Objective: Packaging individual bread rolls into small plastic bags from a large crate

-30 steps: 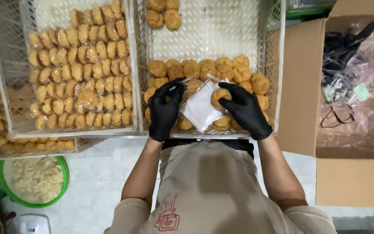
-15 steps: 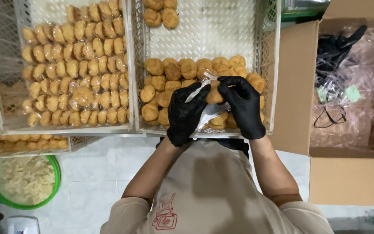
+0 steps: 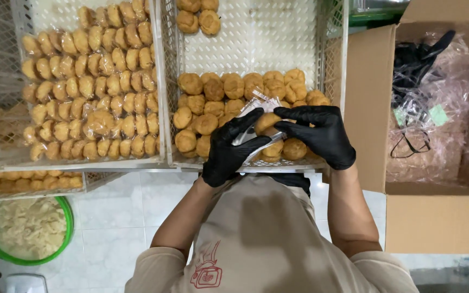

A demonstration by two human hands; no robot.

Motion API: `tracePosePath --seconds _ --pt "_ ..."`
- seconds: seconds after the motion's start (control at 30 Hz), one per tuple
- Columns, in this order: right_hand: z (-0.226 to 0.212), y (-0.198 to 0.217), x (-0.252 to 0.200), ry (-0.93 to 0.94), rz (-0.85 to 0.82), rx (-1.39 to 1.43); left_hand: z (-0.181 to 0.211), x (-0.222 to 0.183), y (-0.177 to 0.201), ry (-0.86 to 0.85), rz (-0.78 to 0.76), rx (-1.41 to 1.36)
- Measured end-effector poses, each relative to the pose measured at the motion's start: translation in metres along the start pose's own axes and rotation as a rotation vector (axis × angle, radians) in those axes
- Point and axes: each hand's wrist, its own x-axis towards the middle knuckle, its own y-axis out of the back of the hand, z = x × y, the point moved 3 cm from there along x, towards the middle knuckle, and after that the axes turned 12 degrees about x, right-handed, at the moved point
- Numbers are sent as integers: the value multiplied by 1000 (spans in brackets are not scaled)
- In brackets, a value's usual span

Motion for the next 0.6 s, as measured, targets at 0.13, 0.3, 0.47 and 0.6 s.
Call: tracePosePath --seconds 0.13,0.3,0.47,0.6 --pt "-5 0 -3 -78 -55 -23 4 0 -4 -224 49 327" --pt "-30 -14 6 -157 -137 -149 18 2 -6 0 -42 -98" --pt "-8 -1 8 -283 -165 -82 -25 10 11 133 -73 -120" --pt "-19 -3 9 -237 -244 -111 -25 9 10 325 -67 -347"
